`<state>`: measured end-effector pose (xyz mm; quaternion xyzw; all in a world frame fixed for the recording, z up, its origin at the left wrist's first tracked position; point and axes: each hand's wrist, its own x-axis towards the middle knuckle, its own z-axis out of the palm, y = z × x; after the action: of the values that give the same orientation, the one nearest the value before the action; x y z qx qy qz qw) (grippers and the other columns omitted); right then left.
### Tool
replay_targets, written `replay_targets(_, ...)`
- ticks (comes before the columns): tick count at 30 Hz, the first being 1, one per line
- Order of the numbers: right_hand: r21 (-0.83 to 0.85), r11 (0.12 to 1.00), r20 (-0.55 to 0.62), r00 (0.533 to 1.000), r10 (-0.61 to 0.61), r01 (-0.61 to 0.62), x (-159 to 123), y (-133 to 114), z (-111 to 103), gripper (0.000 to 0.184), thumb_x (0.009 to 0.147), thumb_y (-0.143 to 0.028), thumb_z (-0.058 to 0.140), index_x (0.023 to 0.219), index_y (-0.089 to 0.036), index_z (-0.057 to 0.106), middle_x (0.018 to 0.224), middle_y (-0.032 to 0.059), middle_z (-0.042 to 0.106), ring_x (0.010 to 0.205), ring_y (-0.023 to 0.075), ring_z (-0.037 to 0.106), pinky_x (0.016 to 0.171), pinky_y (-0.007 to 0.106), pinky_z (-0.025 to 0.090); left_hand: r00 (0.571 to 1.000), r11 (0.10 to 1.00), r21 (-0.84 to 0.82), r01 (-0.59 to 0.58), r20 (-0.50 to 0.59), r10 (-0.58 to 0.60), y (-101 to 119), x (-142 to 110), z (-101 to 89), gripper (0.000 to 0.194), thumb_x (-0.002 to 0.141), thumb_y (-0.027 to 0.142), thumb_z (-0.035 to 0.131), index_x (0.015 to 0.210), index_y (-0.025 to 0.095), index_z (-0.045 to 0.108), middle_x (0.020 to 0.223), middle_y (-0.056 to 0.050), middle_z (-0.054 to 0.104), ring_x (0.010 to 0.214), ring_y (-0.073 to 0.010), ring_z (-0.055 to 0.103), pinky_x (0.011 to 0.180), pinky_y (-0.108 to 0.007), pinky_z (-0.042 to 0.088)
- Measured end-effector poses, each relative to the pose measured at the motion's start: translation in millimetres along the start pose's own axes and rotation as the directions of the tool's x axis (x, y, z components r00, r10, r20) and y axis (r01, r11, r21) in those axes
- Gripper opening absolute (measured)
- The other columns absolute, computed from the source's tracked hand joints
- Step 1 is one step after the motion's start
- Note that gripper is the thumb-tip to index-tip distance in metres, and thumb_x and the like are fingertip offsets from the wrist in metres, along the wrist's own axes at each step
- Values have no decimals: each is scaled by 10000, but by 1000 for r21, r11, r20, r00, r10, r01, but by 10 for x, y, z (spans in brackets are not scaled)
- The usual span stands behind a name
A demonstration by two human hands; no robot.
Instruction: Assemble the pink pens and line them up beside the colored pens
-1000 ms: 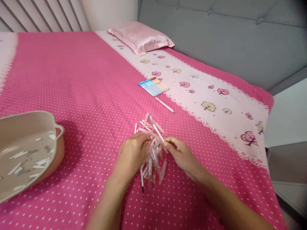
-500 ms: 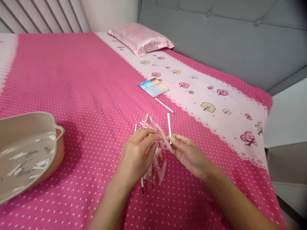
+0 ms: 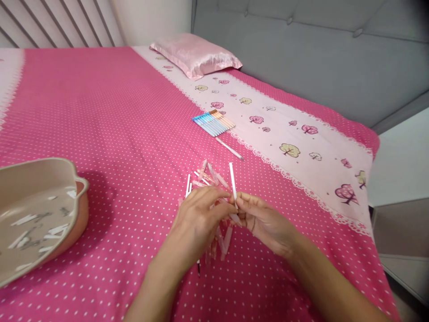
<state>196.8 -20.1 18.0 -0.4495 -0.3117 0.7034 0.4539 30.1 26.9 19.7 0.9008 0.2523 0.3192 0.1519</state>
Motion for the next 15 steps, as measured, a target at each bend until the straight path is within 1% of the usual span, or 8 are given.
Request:
replay_targets(4,-5,1000,40,999,-19,19,-13,-21,6,205,887,-360,531,809,-189,611,713,-9,536,626,103,464,615,236,392,1000,1000,-8,-13,-23,13,-24,6,11,135,879,166,532,846,201,659,950,-29,684,913,-177,592,790,-324,451)
replay_targets(7,16,999,50,998,-31,31,-18,-30,3,196,896,-343,525,802,-194,609,724,-13,558,644,103,492,635,244,403,1000,1000,-21,-12,-29,12,-38,10,-10,120,873,159,543,870,202,655,951,-25,690,922,-171,598,809,-322,452)
replay_targets(9,23,998,15,999,-51,51,-15,-28,-6,161,879,-334,552,807,-203,610,743,-15,572,674,112,514,679,265,420,999,1000,-21,7,-40,-8,-47,13,-34,143,871,136,539,920,210,650,977,-27,690,944,-173,602,829,-333,452)
replay_targets(11,-2,995,-40,995,-96,96,-8,-20,-23,132,866,-330,571,822,-213,615,798,-7,599,746,130,541,753,294,427,997,999,-33,42,-67,-44,-56,17,-57,166,874,124,526,954,214,641,994,-30,692,962,-174,607,852,-344,450)
replay_targets(13,-62,988,-96,984,-150,144,0,-11,-43,128,863,-339,572,866,-223,627,853,7,619,811,148,550,815,320,417,992,996,-46,79,-96,-83,-62,21,-69,151,881,135,515,946,205,633,988,-34,698,964,-177,614,857,-350,453)
replay_targets(15,-130,976,-147,969,-196,178,4,-6,-61,142,863,-350,571,896,-228,636,868,16,623,815,153,547,829,326,411,987,992,-45,121,-101,-125,-65,22,-64,132,887,153,505,932,192,622,975,-42,702,948,-185,623,840,-352,463)
